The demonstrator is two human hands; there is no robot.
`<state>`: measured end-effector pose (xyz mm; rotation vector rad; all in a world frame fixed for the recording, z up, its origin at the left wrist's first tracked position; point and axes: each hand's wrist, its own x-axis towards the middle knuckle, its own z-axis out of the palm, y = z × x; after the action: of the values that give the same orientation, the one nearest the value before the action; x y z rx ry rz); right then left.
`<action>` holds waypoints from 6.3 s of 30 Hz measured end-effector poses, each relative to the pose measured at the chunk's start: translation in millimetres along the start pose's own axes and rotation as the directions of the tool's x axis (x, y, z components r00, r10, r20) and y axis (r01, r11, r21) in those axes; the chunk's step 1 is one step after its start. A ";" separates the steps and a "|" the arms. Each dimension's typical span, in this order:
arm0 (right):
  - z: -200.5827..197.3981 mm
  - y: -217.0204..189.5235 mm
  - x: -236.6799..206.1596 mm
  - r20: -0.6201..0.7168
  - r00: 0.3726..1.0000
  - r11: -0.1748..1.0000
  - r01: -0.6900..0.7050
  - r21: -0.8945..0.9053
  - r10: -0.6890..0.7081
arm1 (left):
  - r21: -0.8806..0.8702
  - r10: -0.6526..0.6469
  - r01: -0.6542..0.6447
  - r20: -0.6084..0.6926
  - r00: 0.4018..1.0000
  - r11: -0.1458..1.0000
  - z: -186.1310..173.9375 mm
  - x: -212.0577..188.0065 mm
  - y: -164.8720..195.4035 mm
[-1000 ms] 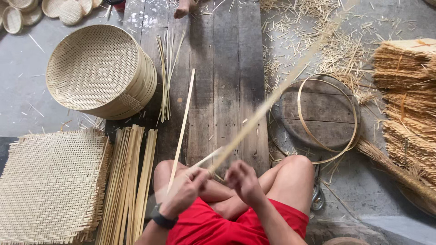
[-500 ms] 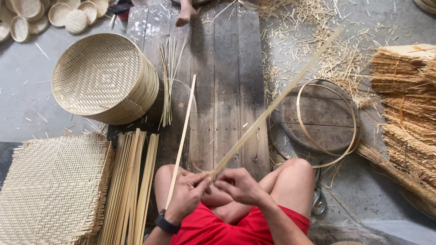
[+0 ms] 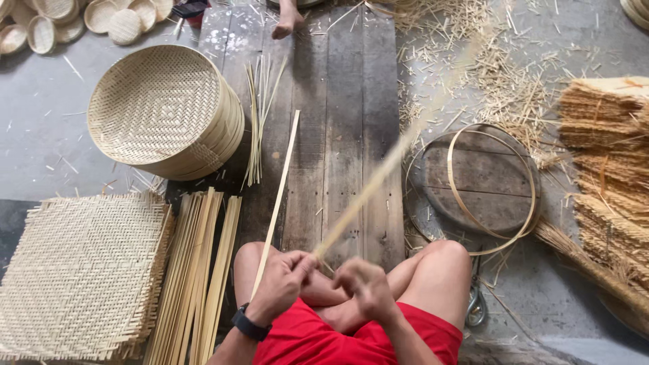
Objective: The person sits cross-legged on the floor and weaves thin bamboo strips by hand to form circular frames. They repeatedly bend, interlace, and tuck the ends of the strips to create complete rings, placing finished frames aside.
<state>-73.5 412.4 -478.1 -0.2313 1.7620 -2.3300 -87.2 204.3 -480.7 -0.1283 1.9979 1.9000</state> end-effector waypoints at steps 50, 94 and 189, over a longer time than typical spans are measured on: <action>4.4 -43.2 18.4 0.185 0.961 0.743 0.277 -0.610 -0.207 | 0.297 0.512 -0.500 0.040 0.858 0.814 24.0 -7.1 -22.1; 84.3 -84.7 34.6 0.160 0.933 0.638 0.339 -0.691 -0.322 | -0.531 0.204 -0.477 -0.492 0.846 0.700 25.3 -31.6 -13.1; -23.2 8.2 77.5 -0.069 0.996 0.918 0.027 -0.395 -0.059 | 0.333 0.241 -0.179 -0.154 0.958 0.926 48.3 -26.4 66.5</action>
<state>-153.5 411.6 -492.4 -0.2433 2.2791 -2.0111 -74.1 252.0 -409.9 -0.0099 2.5118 1.7110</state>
